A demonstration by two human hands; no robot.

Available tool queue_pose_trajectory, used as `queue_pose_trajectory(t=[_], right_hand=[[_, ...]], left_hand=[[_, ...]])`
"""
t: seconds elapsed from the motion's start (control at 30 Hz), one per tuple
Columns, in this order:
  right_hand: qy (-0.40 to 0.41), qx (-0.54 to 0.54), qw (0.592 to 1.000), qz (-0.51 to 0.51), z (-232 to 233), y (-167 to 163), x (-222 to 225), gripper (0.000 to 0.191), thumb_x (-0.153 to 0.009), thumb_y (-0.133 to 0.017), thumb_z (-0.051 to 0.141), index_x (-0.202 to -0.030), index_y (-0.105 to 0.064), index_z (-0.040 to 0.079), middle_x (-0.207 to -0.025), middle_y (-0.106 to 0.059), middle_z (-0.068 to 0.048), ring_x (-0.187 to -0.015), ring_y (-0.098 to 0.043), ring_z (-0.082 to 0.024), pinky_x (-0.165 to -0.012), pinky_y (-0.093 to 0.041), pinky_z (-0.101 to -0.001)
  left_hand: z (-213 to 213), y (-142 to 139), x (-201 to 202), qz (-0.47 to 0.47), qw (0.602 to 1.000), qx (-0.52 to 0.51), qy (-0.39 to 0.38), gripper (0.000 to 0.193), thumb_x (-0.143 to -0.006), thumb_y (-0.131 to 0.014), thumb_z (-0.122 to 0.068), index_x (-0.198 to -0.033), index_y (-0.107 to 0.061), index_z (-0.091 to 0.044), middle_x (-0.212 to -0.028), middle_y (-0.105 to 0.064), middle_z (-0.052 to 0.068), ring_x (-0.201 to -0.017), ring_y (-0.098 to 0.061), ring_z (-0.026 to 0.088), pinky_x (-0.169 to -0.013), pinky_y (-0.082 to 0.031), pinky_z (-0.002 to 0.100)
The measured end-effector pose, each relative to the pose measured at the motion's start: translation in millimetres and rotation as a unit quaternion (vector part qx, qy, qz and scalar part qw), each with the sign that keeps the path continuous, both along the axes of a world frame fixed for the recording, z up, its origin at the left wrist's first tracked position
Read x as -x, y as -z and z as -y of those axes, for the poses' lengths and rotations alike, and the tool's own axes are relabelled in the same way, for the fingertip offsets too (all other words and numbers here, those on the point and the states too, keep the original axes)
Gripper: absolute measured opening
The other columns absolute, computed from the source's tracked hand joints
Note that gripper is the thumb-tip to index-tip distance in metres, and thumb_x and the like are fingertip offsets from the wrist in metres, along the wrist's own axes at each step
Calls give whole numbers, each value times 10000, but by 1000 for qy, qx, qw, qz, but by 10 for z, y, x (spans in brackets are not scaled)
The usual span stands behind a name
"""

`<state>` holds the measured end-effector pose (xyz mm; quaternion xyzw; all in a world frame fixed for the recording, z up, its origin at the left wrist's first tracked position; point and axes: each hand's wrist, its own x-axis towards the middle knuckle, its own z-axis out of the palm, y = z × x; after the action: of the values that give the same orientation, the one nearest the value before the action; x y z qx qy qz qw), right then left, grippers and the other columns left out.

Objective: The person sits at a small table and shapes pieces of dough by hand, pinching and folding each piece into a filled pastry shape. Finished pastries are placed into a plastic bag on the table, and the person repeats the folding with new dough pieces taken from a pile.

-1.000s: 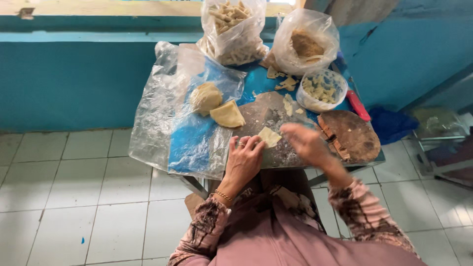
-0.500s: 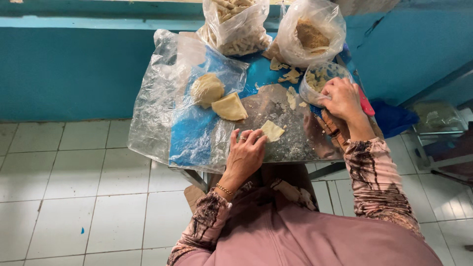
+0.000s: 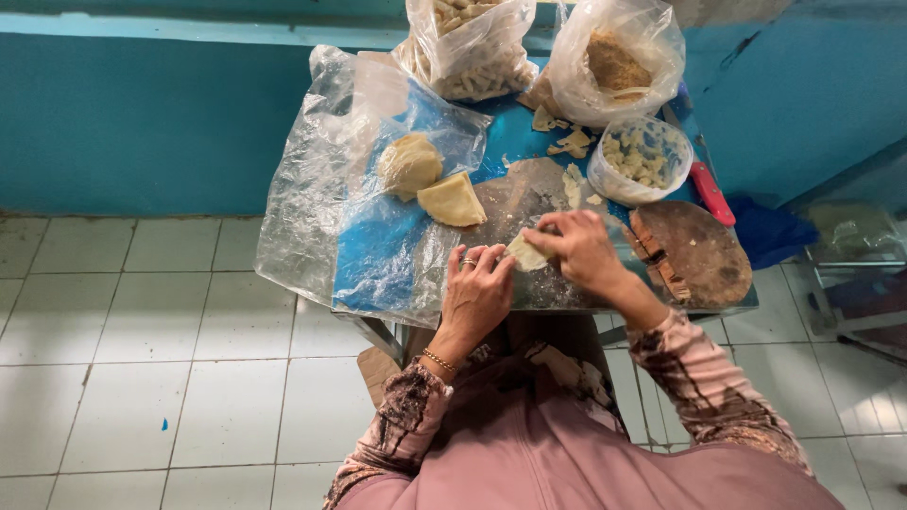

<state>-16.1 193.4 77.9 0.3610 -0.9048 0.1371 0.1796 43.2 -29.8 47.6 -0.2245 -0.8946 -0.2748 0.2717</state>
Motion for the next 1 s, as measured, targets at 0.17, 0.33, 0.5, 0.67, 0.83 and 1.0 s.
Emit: queue_pose_trajectory(t=[0.17, 0.33, 0.5, 0.67, 0.83, 1.0], right_hand=[[44, -165, 975, -140, -53, 60, -51, 460, -900, -655, 108, -1331, -711, 258, -1221, -611, -14, -1165, -541, -219, -1062, -366, -452], [83, -106, 989, -58, -120, -17, 196, 543, -803, -630, 25, -1222, -723, 358, -1238, -623, 17, -1197, -539, -211, -1040, -372, -421], [31, -78, 995, -51, 22, 111, -41, 509, -846, -645, 94, -1319, -701, 273, -1205, -614, 2, -1174, -541, -223, -1027, -385, -450], [32, -191, 967, -169, 9, 101, -17, 452, -919, -626, 163, -1361, -675, 244, -1266, -595, -32, -1169, -547, -242, -1069, -383, -469], [60, -148, 981, -111, -60, -17, 243, 516, -844, -647, 191, -1336, -671, 343, -1262, -604, -36, -1150, -547, -261, -1004, -372, -482], [12, -66, 997, -28, 17, 112, -262, 528, -871, -694, 179, -1388, -651, 274, -1317, -607, -67, -1232, -553, -277, -1066, -380, -491]], left_hand=[[5, -1, -3, -7, 1000, -6, 0, 252, -867, -690, -149, -1112, -700, -89, -1213, -665, 87, -1147, -616, 298, -1104, -379, 532], [5, -30, -13, -7, 1000, 1, -1, 244, -869, -689, -147, -1106, -693, -88, -1214, -667, 84, -1150, -615, 301, -1088, -390, 524], [9, -35, -13, -6, 1000, 4, 1, 243, -865, -687, -152, -1100, -693, -91, -1215, -667, 85, -1153, -611, 293, -1091, -386, 524], [10, -15, -13, -10, 1000, 1, -1, 240, -876, -684, -159, -1106, -696, -90, -1214, -665, 83, -1154, -610, 288, -1090, -387, 517], [0, -18, -4, -9, 1000, -3, 0, 241, -875, -686, -161, -1105, -699, -90, -1211, -666, 81, -1152, -610, 290, -1088, -384, 519], [16, -21, -23, -2, 1000, -14, 2, 264, -850, -695, -152, -1106, -697, -89, -1231, -660, 84, -1164, -596, 285, -1095, -383, 515]])
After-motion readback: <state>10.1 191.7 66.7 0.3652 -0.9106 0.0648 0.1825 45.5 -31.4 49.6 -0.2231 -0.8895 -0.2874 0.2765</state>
